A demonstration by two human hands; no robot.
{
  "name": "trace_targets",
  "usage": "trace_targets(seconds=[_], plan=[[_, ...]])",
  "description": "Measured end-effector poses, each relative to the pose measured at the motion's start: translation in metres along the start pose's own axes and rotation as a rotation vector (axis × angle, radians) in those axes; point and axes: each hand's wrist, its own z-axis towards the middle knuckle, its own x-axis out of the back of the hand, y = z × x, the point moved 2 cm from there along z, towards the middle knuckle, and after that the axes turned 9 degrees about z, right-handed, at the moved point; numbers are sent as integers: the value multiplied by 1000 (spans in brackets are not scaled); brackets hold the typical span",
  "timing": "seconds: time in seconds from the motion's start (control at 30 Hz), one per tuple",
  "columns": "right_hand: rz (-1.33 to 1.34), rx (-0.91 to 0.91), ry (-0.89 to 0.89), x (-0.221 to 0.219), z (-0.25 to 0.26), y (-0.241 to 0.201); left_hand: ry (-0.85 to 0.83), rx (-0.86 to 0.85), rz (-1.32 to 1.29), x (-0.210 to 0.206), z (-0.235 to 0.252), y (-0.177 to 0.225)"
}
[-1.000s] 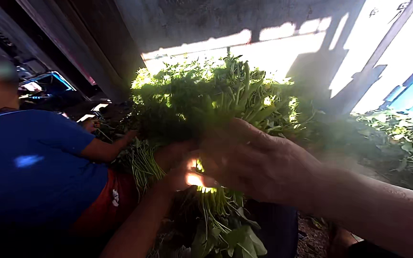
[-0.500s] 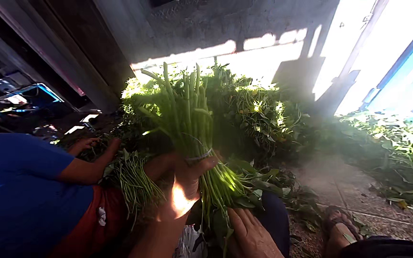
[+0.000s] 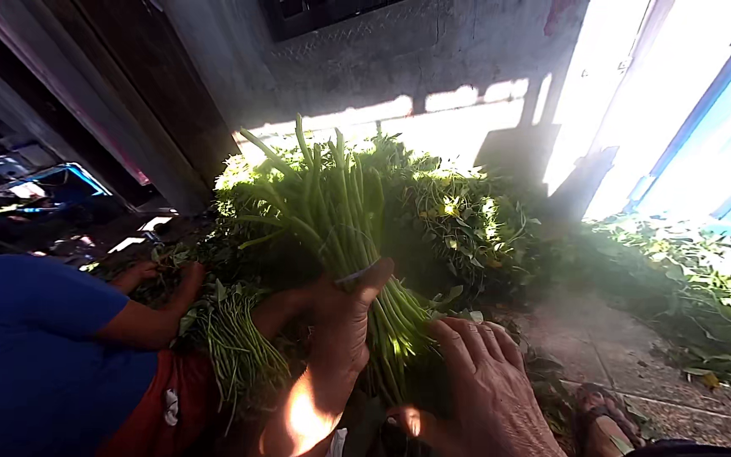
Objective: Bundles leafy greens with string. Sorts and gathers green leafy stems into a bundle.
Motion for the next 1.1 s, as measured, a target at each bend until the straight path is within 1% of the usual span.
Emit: trace_targets(seconds=[0.07, 0.1, 0.2, 0.27, 0.3, 0.37, 0.43, 0.5, 0.6, 0.63, 0.7, 0.77, 0.83, 0.87, 0.9, 0.93, 0.97, 1.03, 1.1], plan=[[-14, 17, -5, -12, 3, 5, -76, 36, -25, 0, -1, 10], [12, 14, -11, -11, 5, 10, -135, 38, -44, 3, -1, 13], [225, -29, -151, 1, 5, 32, -252, 7, -66, 12, 0, 12], [337, -26, -187, 1, 5, 44, -280, -5, -105, 13, 0, 8], [315, -5, -154, -2, 4, 45, -269, 5, -144, 11, 0, 5], [146, 41, -66, -11, 2, 38, -237, 36, -209, 5, -1, 3], [-15, 38, -29, -21, 1, 33, -239, 47, -251, 0, -2, 3], [-86, 15, -9, -27, -1, 38, -233, 39, -256, -3, -3, 5], [-161, 29, 26, -22, -7, 46, -201, 15, -246, -1, 0, 5], [-164, 24, 7, -17, -10, 46, -206, -4, -246, 1, 1, 4], [-118, -30, -104, -5, -17, 39, -258, -39, -287, 7, 2, 1], [72, -96, -252, 5, -25, 33, -339, -71, -379, 13, 3, -3], [427, -126, -393, 9, -35, 34, -454, -150, -476, 21, 9, -9], [567, -124, -463, 13, -40, 37, -535, -208, -517, 26, 13, -12], [635, -114, -532, 21, -43, 40, -638, -269, -552, 33, 18, -16], [633, -104, -577, 35, -44, 45, -760, -333, -571, 40, 24, -19], [586, -103, -575, 52, -43, 50, -859, -394, -580, 46, 31, -21], [470, -111, -451, 92, -32, 52, -987, -473, -585, 55, 38, -18], [342, -23, -342, 115, -11, 37, -1060, -478, -634, 56, 33, -11]])
